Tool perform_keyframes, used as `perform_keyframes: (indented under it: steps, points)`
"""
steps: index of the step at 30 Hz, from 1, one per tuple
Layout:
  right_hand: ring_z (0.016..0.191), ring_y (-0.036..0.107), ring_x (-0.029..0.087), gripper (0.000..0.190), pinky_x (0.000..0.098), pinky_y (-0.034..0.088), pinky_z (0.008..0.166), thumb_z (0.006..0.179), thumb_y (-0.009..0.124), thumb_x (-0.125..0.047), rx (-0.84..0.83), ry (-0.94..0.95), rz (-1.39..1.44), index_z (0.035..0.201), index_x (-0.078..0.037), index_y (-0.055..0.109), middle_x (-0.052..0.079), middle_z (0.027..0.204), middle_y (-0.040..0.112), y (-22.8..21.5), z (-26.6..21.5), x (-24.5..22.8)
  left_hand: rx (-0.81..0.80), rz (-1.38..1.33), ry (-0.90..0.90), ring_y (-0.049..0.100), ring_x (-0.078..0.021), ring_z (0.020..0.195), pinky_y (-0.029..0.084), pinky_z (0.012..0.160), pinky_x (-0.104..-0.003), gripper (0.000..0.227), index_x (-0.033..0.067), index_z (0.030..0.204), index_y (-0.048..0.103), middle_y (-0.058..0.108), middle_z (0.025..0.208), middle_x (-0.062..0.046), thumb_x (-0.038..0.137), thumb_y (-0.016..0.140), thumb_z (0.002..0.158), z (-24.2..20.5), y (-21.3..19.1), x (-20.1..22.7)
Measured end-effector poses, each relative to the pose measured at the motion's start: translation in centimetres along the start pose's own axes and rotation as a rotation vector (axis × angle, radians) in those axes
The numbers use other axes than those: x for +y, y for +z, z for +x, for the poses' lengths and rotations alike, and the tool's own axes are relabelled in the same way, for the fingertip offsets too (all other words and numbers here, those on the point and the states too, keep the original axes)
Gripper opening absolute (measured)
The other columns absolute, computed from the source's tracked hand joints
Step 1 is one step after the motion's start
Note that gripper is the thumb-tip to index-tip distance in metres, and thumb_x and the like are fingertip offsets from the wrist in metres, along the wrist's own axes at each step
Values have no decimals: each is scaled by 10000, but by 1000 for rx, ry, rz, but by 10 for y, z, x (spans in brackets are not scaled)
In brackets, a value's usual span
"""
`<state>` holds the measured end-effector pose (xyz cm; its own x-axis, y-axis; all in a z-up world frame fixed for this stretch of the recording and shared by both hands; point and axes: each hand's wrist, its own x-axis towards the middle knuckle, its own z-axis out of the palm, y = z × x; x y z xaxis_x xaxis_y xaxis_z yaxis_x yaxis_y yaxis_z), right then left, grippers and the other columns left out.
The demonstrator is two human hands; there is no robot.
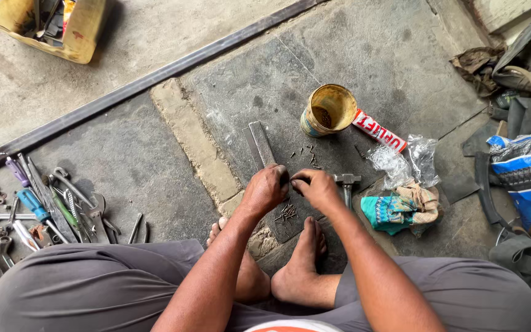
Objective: The person sits on the floor and repeatedly hammers small nails into a metal bar using a hammer. The person picks up nails from a pile on the floor and places them on the bar before striking them.
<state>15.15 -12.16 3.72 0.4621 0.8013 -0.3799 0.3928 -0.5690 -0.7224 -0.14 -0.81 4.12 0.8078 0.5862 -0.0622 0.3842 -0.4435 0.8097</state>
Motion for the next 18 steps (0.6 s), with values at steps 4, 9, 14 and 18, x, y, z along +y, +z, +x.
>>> perform_keyframes:
  steps: [4, 9, 14, 18]
  points:
    - [653, 693, 174, 166, 309, 578, 601, 903, 737, -96, -94, 295, 510, 1023, 11, 776, 106, 819, 764, 12, 13, 26, -37, -24, -41, 669, -415, 911, 536, 803, -506, 171, 21, 890, 638, 668, 918, -200, 142, 709, 794, -1, -5, 5]
    - [618, 679, 166, 137, 305, 573, 572, 929, 718, -107, -49, 507, 786, 1019, -2, 719, 91, 791, 732, 33, 22, 52, -39, -15, -63, 689, -411, 807, 552, 733, -498, 243, 7, 838, 648, 677, 802, -212, 202, 773, 764, -1, -4, 4]
    - [591, 647, 194, 102, 354, 526, 514, 924, 735, -91, 230, 315, 744, 947, -3, 689, 101, 770, 698, 15, 34, 39, -381, -21, -399, 703, -255, 681, 603, 694, -421, 193, 23, 804, 715, 726, 761, -156, 213, 750, 793, 5, -11, -18]
    - [835, 688, 390, 197, 512, 543, 769, 1024, 687, -182, 677, -308, -341, 954, 1, 712, 204, 902, 706, -53, 63, 12, -689, 11, -491, 771, -199, 706, 647, 701, -374, 160, 19, 807, 743, 792, 808, -149, 172, 697, 812, 0, -5, -50]
